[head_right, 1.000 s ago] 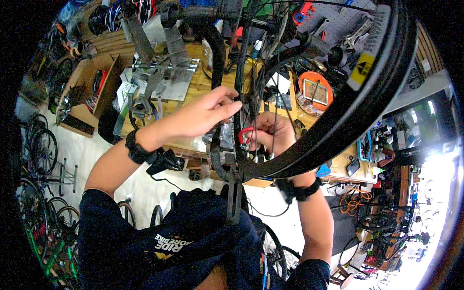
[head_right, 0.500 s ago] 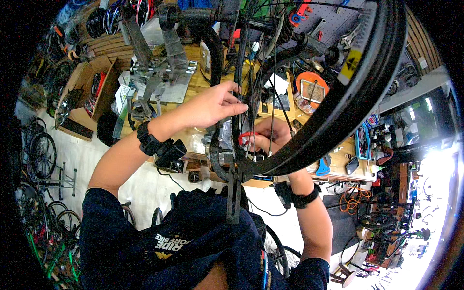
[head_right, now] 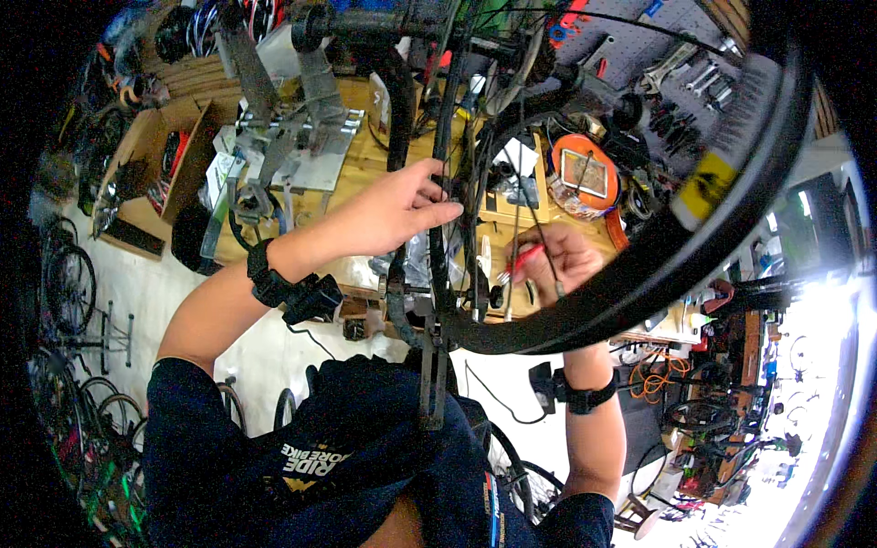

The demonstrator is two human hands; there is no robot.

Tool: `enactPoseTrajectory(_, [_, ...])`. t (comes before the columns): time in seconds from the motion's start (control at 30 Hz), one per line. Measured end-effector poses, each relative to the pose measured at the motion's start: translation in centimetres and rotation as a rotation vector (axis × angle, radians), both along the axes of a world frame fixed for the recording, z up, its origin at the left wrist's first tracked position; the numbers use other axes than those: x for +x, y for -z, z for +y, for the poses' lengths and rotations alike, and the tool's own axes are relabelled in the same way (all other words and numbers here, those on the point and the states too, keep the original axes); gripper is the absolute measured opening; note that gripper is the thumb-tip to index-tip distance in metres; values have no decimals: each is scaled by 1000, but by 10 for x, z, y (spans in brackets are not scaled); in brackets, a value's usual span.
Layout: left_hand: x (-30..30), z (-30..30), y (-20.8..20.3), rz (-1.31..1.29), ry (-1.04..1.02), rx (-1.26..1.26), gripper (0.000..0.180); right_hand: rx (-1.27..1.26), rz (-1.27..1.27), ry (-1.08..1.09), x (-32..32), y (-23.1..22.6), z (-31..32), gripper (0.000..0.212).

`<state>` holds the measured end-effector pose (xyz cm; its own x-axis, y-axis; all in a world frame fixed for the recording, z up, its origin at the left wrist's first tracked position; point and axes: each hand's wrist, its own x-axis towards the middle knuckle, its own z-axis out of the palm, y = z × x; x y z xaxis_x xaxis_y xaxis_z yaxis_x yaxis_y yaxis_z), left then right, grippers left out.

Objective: The person uses a spoke wrench to adjust the tension of spokes on a bicycle wheel while it is mounted on a truing stand, spinning the wheel to check its alignment.

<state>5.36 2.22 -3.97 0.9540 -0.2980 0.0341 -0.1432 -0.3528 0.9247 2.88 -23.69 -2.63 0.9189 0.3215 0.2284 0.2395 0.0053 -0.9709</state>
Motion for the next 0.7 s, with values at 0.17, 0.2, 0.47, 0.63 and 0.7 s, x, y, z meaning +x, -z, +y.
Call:
enactPoseTrajectory(0.17, [-19, -1, 0, -485, -153, 151, 62, -1, 194, -45, -24, -1, 29, 14])
enactPoseTrajectory(0.2, [-22, 0, -3, -495, -163, 111, 53, 5, 206, -54, -24, 0, 30, 14])
enactPoseTrajectory(0.47, [-35, 8, -20, -262, 12, 12, 33, -152, 325, -156, -29, -28, 43, 33])
enactPoseTrajectory(0.63, [-34, 8, -31, -20, 120, -201, 26, -319, 322, -36, -32, -43, 59, 25])
enactPoseTrajectory(0.7, [-33, 5, -27, -34, 145, -268, 23, -451, 138, -20, -35, -39, 60, 22])
